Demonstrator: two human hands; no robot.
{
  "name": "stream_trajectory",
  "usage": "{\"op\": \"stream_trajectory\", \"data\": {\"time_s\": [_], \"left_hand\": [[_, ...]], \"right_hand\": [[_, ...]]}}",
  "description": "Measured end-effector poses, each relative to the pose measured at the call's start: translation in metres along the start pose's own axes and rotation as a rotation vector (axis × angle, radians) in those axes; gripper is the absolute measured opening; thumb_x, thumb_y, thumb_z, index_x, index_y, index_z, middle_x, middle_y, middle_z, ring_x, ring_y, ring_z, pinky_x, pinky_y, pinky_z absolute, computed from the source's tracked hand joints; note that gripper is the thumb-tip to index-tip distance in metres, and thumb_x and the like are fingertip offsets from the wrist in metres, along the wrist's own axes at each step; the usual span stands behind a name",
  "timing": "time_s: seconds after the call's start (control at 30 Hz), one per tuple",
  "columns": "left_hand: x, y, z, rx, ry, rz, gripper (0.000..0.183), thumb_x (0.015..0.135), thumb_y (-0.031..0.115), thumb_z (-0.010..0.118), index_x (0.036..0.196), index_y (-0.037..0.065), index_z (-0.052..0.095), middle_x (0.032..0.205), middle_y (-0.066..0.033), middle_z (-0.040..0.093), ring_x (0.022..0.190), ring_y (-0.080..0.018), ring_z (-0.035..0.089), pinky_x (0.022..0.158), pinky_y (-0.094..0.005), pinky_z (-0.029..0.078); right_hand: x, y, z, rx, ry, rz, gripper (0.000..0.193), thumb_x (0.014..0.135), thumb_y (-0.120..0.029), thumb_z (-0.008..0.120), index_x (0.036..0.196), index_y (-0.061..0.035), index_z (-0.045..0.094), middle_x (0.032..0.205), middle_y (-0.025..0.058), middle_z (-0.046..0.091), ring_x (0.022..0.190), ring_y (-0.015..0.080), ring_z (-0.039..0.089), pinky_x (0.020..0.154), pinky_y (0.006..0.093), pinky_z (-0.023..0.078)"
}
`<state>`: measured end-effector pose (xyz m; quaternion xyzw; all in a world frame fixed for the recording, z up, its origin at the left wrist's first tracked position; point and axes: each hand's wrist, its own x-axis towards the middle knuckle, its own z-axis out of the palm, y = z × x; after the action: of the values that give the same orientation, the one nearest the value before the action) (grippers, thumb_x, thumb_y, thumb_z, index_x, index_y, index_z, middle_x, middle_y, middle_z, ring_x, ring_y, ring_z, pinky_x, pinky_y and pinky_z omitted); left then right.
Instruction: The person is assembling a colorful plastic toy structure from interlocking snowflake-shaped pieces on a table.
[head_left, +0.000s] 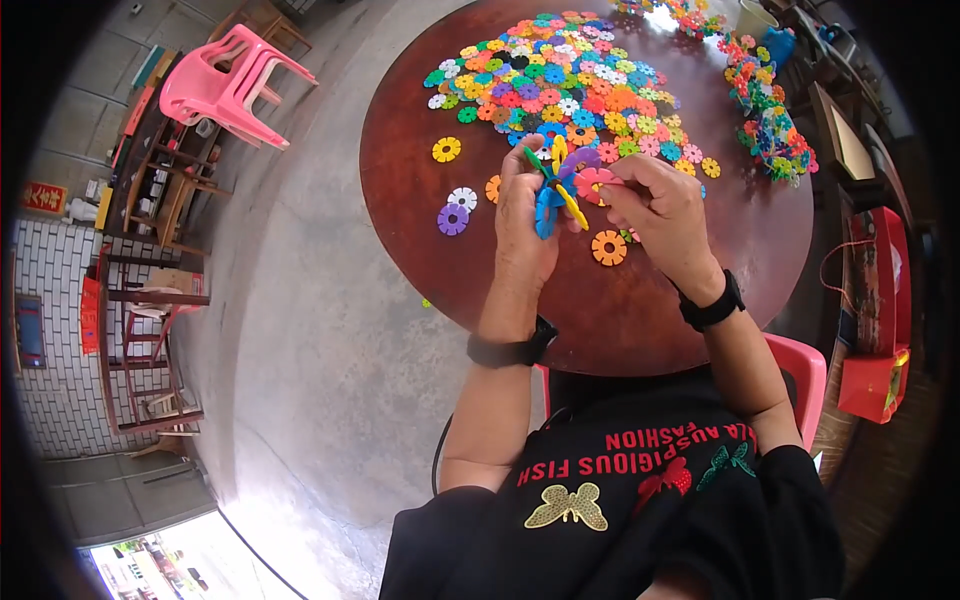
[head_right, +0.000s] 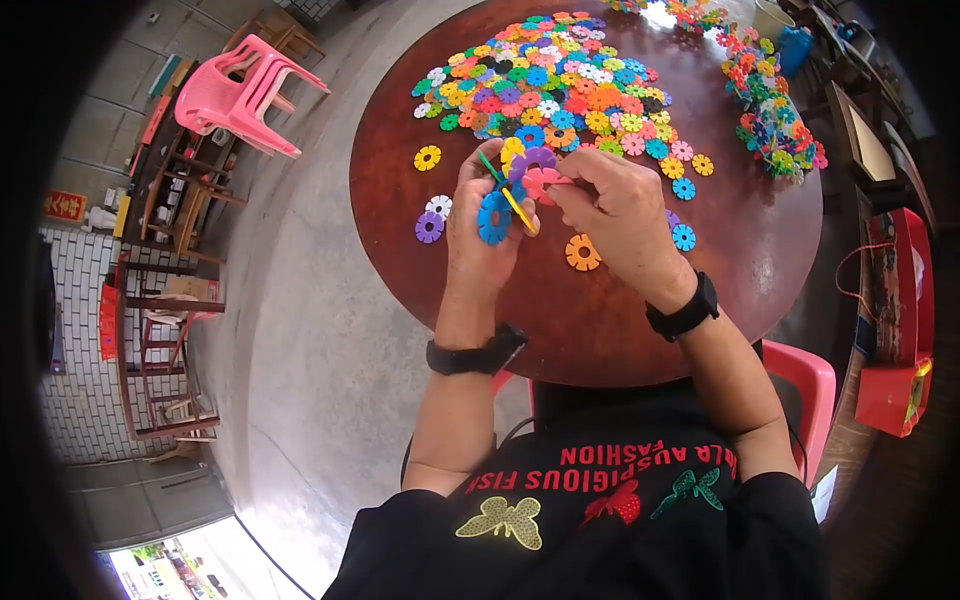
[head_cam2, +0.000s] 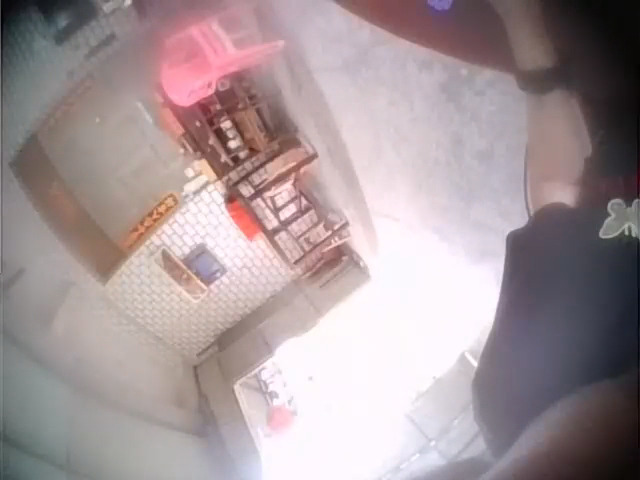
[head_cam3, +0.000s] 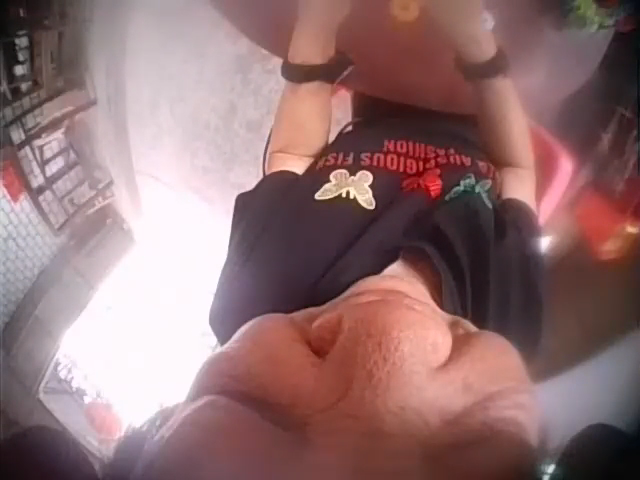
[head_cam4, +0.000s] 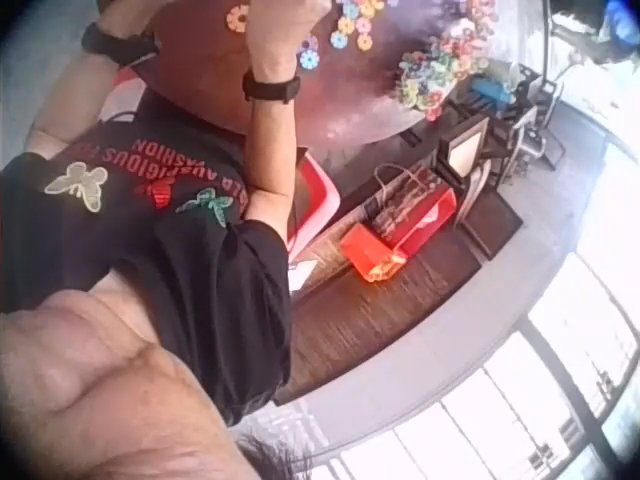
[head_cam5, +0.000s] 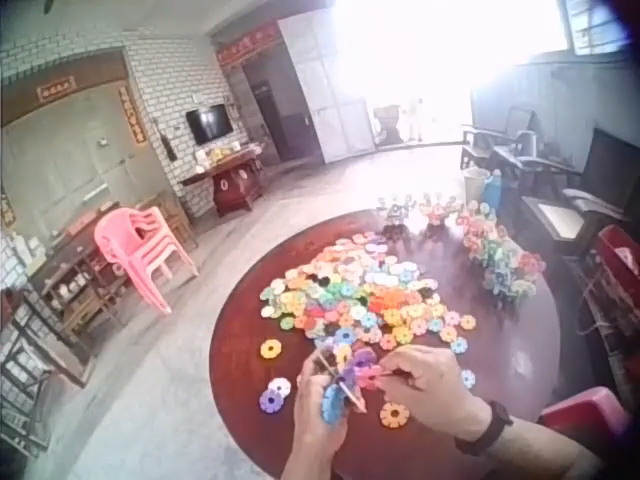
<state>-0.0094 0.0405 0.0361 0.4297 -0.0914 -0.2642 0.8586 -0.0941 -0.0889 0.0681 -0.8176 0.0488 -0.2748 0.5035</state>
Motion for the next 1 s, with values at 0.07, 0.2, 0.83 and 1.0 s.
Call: {"op": "stream_trajectory", "data": {"time_s": [0.07,0.2,0.83,1.0], "left_hand": [[-0.001,-0.002,0.004,0.018,-0.002,-0.024,0.038,0.087,0.009,0.035,0.124,0.007,0.043,0.101,-0.0076,0.057,0.064,-0.0140,0.059,0.052,-0.0283,0.050],[-0.003,-0.008,0.002,0.120,-0.056,0.097,0.033,0.089,0.012,0.038,0.119,0.001,0.046,0.122,-0.0076,0.044,0.062,-0.0117,0.058,0.050,-0.0247,0.049],[0.003,-0.002,0.002,0.121,-0.082,0.048,0.043,0.094,0.034,0.035,0.129,0.010,0.039,0.105,-0.0103,0.061,0.086,-0.0192,0.063,0.061,-0.0297,0.053],[0.001,0.011,-0.006,-0.005,-0.079,-0.048,0.058,0.092,0.055,0.037,0.133,0.014,0.036,0.103,-0.0112,0.062,0.086,-0.0206,0.063,0.063,-0.0321,0.053]], "right_hand": [[0.000,0.003,0.000,-0.014,0.007,-0.068,0.006,0.079,-0.004,0.065,0.080,-0.0018,0.060,0.068,0.0076,0.059,0.053,0.0148,0.061,0.048,0.0269,0.045],[-0.001,0.002,0.000,-0.055,0.005,-0.079,0.006,0.079,-0.004,0.065,0.079,-0.0017,0.060,0.068,0.0076,0.059,0.053,0.0151,0.061,0.049,0.0267,0.045],[0.014,0.016,-0.011,0.022,-0.087,-0.070,0.008,0.079,-0.002,0.062,0.087,0.0008,0.061,0.069,0.0095,0.061,0.056,0.0152,0.062,0.050,0.0259,0.047],[0.019,0.012,-0.033,0.076,-0.312,0.020,0.007,0.084,0.000,0.059,0.090,0.0013,0.062,0.066,0.0042,0.061,0.057,0.0090,0.059,0.052,0.0231,0.046]]}}
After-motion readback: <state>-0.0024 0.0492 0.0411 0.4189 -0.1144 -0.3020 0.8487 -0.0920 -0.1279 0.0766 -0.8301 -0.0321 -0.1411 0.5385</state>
